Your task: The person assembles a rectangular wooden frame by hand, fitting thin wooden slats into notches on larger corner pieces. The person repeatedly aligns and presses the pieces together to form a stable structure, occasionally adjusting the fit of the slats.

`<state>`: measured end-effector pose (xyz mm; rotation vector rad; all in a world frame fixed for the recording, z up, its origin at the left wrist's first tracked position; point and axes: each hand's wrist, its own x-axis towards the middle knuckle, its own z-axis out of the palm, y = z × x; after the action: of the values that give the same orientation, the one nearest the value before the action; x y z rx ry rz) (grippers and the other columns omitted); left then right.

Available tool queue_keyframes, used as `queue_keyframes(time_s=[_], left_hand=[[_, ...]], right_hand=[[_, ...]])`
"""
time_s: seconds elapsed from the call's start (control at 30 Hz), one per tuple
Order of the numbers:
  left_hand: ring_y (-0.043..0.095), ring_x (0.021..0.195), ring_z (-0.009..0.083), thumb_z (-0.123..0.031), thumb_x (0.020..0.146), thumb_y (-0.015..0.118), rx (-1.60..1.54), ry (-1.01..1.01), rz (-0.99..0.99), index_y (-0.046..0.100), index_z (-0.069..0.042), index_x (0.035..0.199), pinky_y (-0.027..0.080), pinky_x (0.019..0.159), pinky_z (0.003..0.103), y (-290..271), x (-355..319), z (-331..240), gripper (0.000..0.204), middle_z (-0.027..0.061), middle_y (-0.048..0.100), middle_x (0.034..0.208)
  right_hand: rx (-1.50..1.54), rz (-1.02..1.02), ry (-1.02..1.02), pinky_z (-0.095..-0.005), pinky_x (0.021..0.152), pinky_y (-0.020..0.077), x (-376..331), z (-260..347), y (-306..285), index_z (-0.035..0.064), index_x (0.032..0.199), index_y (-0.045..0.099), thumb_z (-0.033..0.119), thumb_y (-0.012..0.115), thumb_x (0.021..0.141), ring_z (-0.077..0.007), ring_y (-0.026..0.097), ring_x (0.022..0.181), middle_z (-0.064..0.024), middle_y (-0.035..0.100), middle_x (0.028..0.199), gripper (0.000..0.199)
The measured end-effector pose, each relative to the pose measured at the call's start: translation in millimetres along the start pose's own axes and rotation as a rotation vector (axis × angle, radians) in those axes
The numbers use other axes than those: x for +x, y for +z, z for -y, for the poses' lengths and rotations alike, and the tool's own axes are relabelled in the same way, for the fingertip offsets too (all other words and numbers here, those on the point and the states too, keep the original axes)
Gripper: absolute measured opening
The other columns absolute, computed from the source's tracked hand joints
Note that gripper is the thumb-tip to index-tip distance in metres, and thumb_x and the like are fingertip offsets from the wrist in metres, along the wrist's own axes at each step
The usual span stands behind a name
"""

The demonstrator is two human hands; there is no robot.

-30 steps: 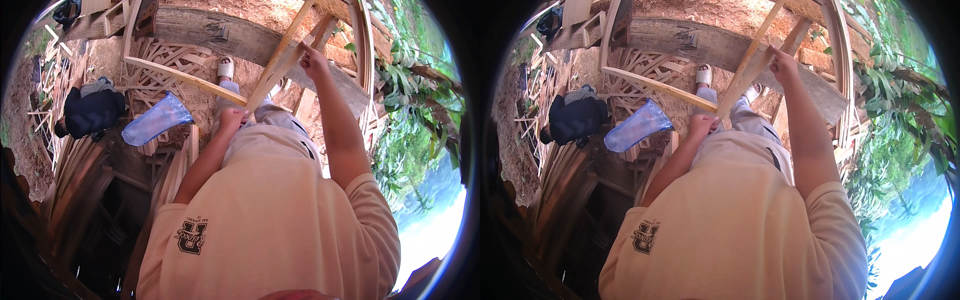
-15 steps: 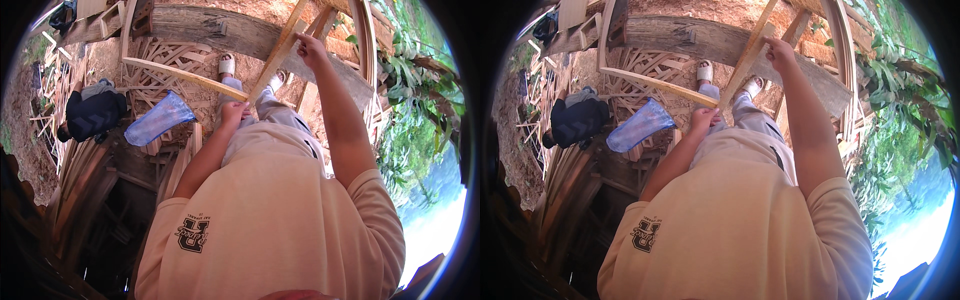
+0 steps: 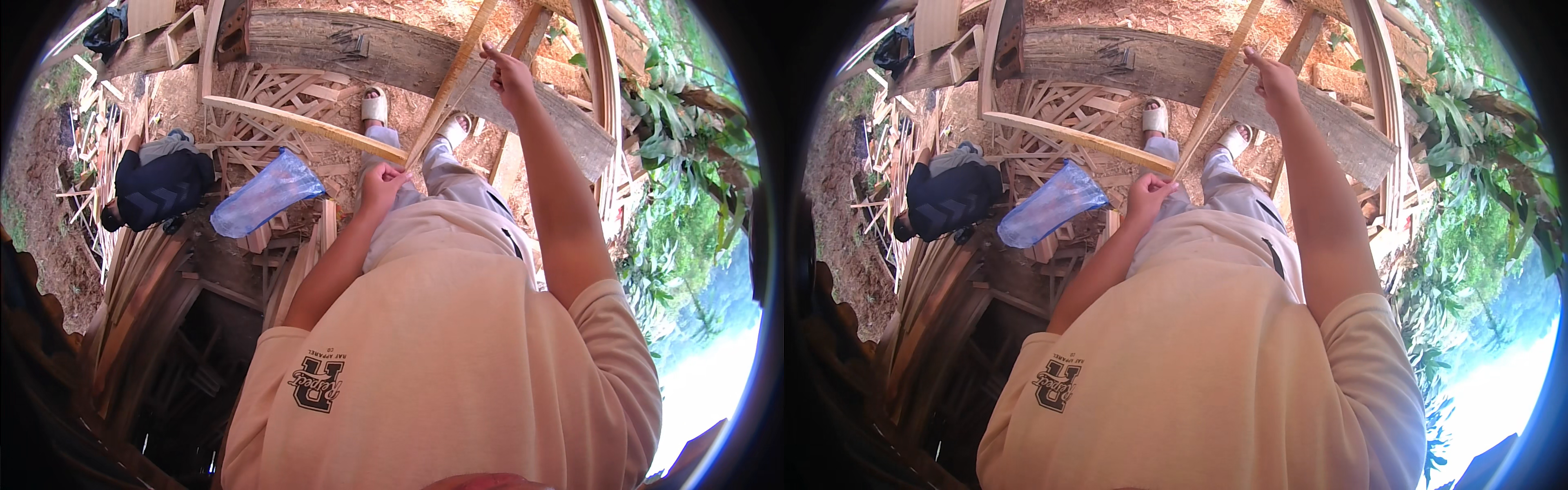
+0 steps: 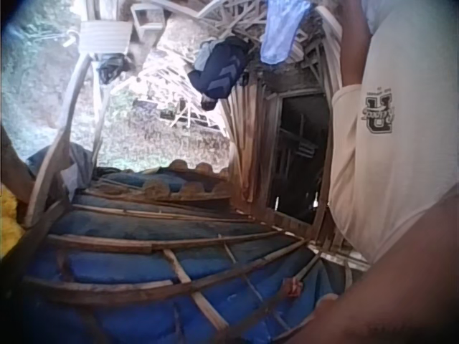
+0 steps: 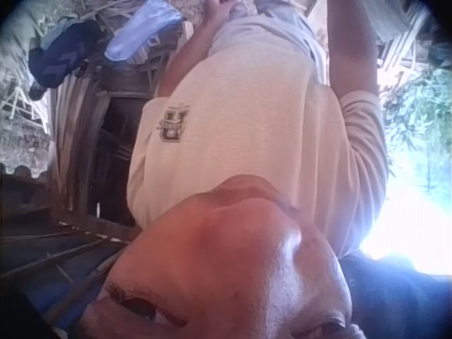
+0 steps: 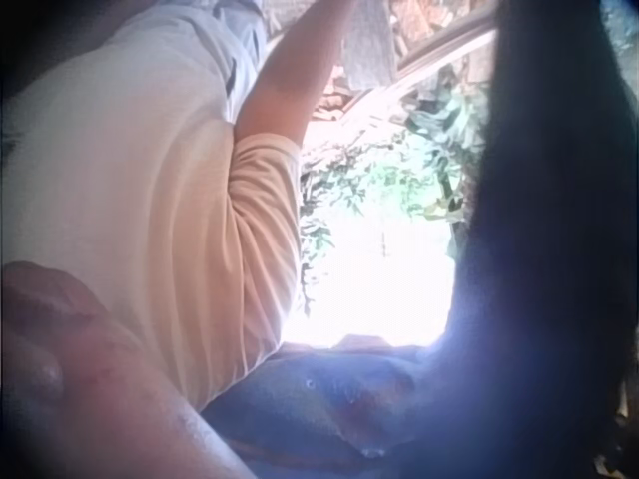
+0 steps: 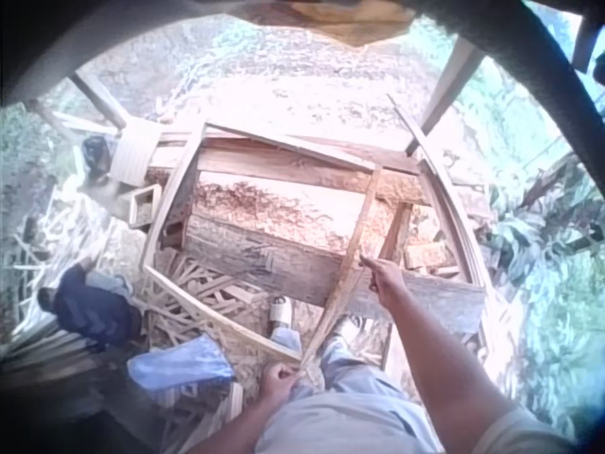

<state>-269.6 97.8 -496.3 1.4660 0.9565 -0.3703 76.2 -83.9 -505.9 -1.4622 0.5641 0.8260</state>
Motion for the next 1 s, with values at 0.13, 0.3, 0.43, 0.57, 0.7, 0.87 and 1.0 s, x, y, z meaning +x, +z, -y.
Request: queue_keyframes(time_s=[0.13,0.3,0.43,0.57,0.7,0.87,1.0], left_hand=[[0.060,0.076,0.0093,-0.008,0.086,0.087,0.211,0.232,-0.143,0.063,-0.004,0.089,0.051,0.073,0.027,-2,-6,-4,0.025,0.0020,0.067,0.087],[0.057,0.073,0.0085,-0.008,0.084,0.088,0.142,0.255,-0.163,0.062,-0.004,0.089,0.050,0.070,0.027,-2,-5,-4,0.027,-0.0006,0.063,0.081],[0.056,0.073,0.0075,-0.007,0.084,0.088,0.145,0.216,-0.149,0.061,-0.005,0.088,0.049,0.069,0.025,-3,-7,-6,0.027,-0.0014,0.062,0.081],[0.055,0.073,0.0067,-0.006,0.084,0.088,0.123,0.175,-0.149,0.060,-0.006,0.090,0.048,0.068,0.025,-5,-7,-10,0.029,-0.0023,0.061,0.081],[0.058,0.072,0.0114,-0.008,0.081,0.089,0.087,0.183,-0.217,0.060,-0.004,0.095,0.051,0.067,0.028,-5,-8,-17,0.032,0.0016,0.063,0.082],[0.058,0.074,0.0118,-0.005,0.081,0.086,0.154,0.270,-0.316,0.061,-0.004,0.100,0.050,0.067,0.028,-8,-6,-35,0.032,0.0015,0.062,0.084],[0.059,0.077,0.0113,0.000,0.084,0.081,0.412,0.413,-0.298,0.062,-0.004,0.103,0.051,0.070,0.027,-30,5,-51,0.027,0.0011,0.063,0.091]], right_hand=[[0.159,0.018,-0.034,-0.0286,0.053,0.0313,-2,-6,-6,0.0070,0.085,0.067,0.028,0.080,0.097,-0.0083,0.033,0.057,0.0067,0.036,0.066,0.027],[0.282,0.039,0.015,-0.0289,0.052,0.0305,-11,-5,-11,0.0119,0.078,0.056,0.021,0.079,0.098,-0.0088,0.033,0.057,0.0063,0.037,0.067,0.031],[0.297,0.039,0.030,-0.0286,0.052,0.0303,-14,-5,-10,0.0120,0.080,0.057,0.019,0.078,0.098,-0.0085,0.033,0.057,0.0064,0.036,0.067,0.029],[0.325,0.023,0.046,-0.0283,0.052,0.0298,-16,-7,-11,0.0115,0.082,0.056,0.019,0.079,0.097,-0.0085,0.033,0.057,0.0062,0.037,0.068,0.028],[0.398,0.028,0.081,-0.0281,0.052,0.0293,-14,-12,-19,0.0116,0.085,0.056,0.021,0.082,0.095,-0.0088,0.033,0.056,0.0057,0.038,0.068,0.029],[0.530,0.077,0.122,-0.0284,0.052,0.0307,-10,-22,-34,0.0064,0.094,0.061,0.037,0.079,0.097,-0.0102,0.036,0.057,0.0038,0.040,0.068,0.036],[0.601,0.081,0.118,-0.0307,0.058,0.0392,-44,-6,-38,0.0011,0.103,0.065,0.067,0.068,0.095,-0.0161,0.045,0.063,-0.0012,0.047,0.071,0.066]])
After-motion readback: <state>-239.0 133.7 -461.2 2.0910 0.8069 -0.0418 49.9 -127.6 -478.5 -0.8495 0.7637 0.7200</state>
